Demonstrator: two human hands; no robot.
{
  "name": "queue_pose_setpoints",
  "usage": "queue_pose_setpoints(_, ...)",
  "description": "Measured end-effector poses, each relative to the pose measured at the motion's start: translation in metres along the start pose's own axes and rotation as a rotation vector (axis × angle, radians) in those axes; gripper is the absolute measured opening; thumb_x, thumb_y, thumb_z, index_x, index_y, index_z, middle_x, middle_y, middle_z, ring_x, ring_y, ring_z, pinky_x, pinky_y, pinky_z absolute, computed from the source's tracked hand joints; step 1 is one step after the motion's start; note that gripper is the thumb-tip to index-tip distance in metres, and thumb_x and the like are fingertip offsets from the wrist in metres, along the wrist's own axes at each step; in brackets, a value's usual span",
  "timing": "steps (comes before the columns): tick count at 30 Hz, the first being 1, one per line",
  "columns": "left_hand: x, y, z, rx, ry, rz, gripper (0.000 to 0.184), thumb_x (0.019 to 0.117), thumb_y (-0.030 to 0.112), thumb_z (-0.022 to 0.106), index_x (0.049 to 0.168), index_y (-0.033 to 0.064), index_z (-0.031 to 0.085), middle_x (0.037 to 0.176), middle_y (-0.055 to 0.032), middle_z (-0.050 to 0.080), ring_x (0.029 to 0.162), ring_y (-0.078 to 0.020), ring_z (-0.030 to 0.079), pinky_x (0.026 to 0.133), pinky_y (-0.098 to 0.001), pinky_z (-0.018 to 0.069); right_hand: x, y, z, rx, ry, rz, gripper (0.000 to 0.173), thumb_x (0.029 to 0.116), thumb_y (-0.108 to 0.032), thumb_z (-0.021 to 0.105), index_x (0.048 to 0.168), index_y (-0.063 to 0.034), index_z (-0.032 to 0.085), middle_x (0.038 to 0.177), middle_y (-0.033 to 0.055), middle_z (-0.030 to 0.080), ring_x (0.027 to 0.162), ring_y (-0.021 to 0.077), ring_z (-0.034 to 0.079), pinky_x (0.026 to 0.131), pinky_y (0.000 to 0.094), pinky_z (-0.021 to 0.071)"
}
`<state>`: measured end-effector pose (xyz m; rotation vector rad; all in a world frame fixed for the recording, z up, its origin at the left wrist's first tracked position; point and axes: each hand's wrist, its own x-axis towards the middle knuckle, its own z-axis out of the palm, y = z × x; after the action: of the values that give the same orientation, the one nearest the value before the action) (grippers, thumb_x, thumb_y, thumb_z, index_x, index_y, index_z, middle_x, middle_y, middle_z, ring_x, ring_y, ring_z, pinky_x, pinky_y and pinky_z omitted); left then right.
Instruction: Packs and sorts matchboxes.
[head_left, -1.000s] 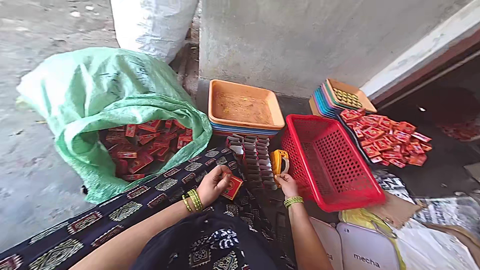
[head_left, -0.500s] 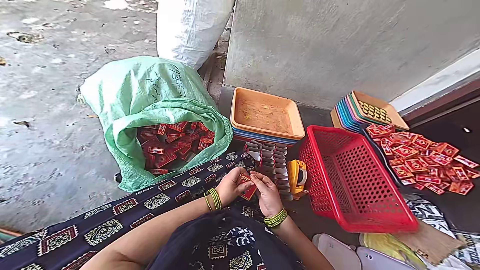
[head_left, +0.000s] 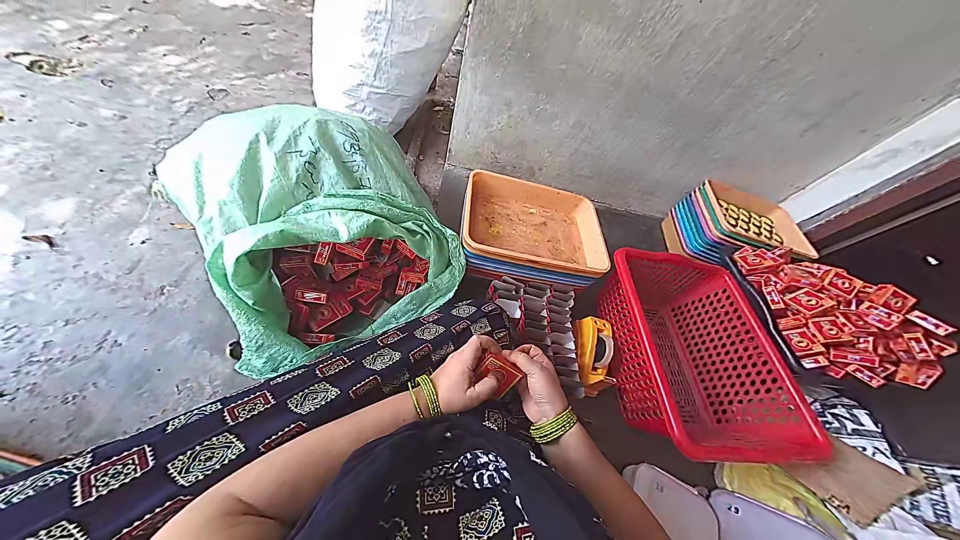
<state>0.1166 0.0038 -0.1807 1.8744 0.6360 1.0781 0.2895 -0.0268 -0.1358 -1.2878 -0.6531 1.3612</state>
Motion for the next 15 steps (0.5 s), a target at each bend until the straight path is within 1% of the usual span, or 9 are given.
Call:
queue_pose_setpoints(3, 0.001, -0.003, 0.001, -0.054, -0.004, 0.035, 0.047, 0.0966, 0.031, 0.061, 0.128, -0.0022, 0.048, 0.116, -0.0143, 0.065, 0.099, -0.0172, 0.069, 0.085, -0.037, 0.0609, 0.003, 0.003, -0.004, -0.098, 0.018, -0.061, 0.007, 0.0967, -0.006, 0.061, 0.099, 0.0009, 0.06, 0.086, 0.0144, 0.068, 0.078, 0.02, 0.067, 0.07, 0.0349, 0.0581)
queue_pose_setpoints(4, 0.002, -0.003, 0.002, -0.061, 0.005, 0.012, 0.05, 0.0987, 0.035, 0.063, 0.128, -0.0024, 0.048, 0.116, -0.0145, 0.065, 0.098, -0.017, 0.069, 0.086, -0.0369, 0.0608, 0.002, 0.004, -0.005, -0.131, 0.006, -0.089, 0.011, 0.1001, -0.01, 0.058, 0.102, -0.0002, 0.062, 0.088, 0.0127, 0.068, 0.081, 0.0192, 0.067, 0.073, 0.0346, 0.0579)
queue_pose_setpoints(6, 0.003, -0.002, 0.003, -0.046, 0.03, -0.06, 0.05, 0.0992, 0.036, 0.066, 0.128, -0.0015, 0.048, 0.114, -0.0137, 0.066, 0.096, -0.0158, 0.069, 0.086, -0.0366, 0.0606, -0.002, 0.005, -0.008, -0.199, -0.072, -0.133, 0.025, 0.1067, -0.024, 0.053, 0.113, -0.0019, 0.064, 0.099, 0.01, 0.069, 0.092, 0.0169, 0.067, 0.082, 0.0334, 0.0577)
queue_pose_setpoints(7, 0.003, -0.004, 0.004, -0.043, 0.034, -0.068, 0.049, 0.0995, 0.033, 0.066, 0.128, -0.0013, 0.047, 0.114, -0.0135, 0.066, 0.095, -0.0154, 0.069, 0.086, -0.036, 0.0608, -0.004, 0.006, -0.011, -0.247, -0.132, -0.165, 0.029, 0.1061, -0.027, 0.056, 0.117, -0.0014, 0.064, 0.104, 0.0099, 0.07, 0.098, 0.0167, 0.068, 0.087, 0.0338, 0.0574)
queue_pose_setpoints(8, 0.002, -0.006, 0.006, -0.053, 0.031, -0.053, 0.048, 0.0994, 0.029, 0.065, 0.129, -0.0021, 0.044, 0.114, -0.0141, 0.065, 0.095, -0.0154, 0.069, 0.086, -0.0355, 0.0609, -0.004, 0.007, -0.014, -0.307, -0.181, -0.214, 0.028, 0.1028, -0.025, 0.062, 0.118, -0.0008, 0.066, 0.107, 0.0096, 0.071, 0.1, 0.0165, 0.068, 0.09, 0.0337, 0.0571)
queue_pose_setpoints(10, 0.0, -0.01, 0.009, -0.088, 0.007, 0.022, 0.05, 0.0976, 0.022, 0.064, 0.131, -0.0043, 0.038, 0.118, -0.0161, 0.062, 0.099, -0.0161, 0.068, 0.088, -0.0349, 0.06, -0.001, 0.011, -0.025, -0.476, -0.212, -0.384, 0.03, 0.0925, -0.021, 0.077, 0.114, -0.0013, 0.072, 0.108, 0.0082, 0.075, 0.101, 0.0149, 0.071, 0.092, 0.0325, 0.0593)
queue_pose_setpoints(11, 0.0, -0.011, 0.011, -0.109, -0.008, 0.055, 0.055, 0.0956, 0.019, 0.065, 0.134, -0.0049, 0.034, 0.121, -0.0177, 0.061, 0.102, -0.0175, 0.068, 0.088, -0.0355, 0.0606, 0.001, 0.01, -0.034, -0.579, -0.193, -0.509, 0.031, 0.0901, -0.023, 0.08, 0.113, -0.0029, 0.074, 0.108, 0.0067, 0.075, 0.102, 0.0133, 0.071, 0.094, 0.0318, 0.0593)
queue_pose_setpoints(13, 0.001, -0.01, 0.013, -0.145, -0.046, 0.03, 0.07, 0.0877, 0.013, 0.067, 0.142, -0.0042, 0.026, 0.135, -0.0201, 0.054, 0.113, -0.0238, 0.068, 0.086, -0.0394, 0.0637, -0.001, -0.007, -0.054, -0.81, -0.005, -0.755, 0.033, 0.0915, -0.028, 0.078, 0.114, -0.0034, 0.074, 0.111, 0.009, 0.074, 0.106, 0.0159, 0.07, 0.096, 0.0345, 0.0585)
queue_pose_setpoints(15, 0.001, -0.008, 0.012, -0.151, -0.049, -0.063, 0.076, 0.084, 0.011, 0.066, 0.146, -0.003, 0.024, 0.145, -0.0199, 0.047, 0.122, -0.0271, 0.064, 0.084, -0.0417, 0.0641, -0.007, -0.041, -0.081, -1.109, 0.372, -0.894, 0.04, 0.0961, -0.033, 0.071, 0.119, 0.0001, 0.071, 0.114, 0.0175, 0.071, 0.11, 0.0285, 0.068, 0.098, 0.0443, 0.056)
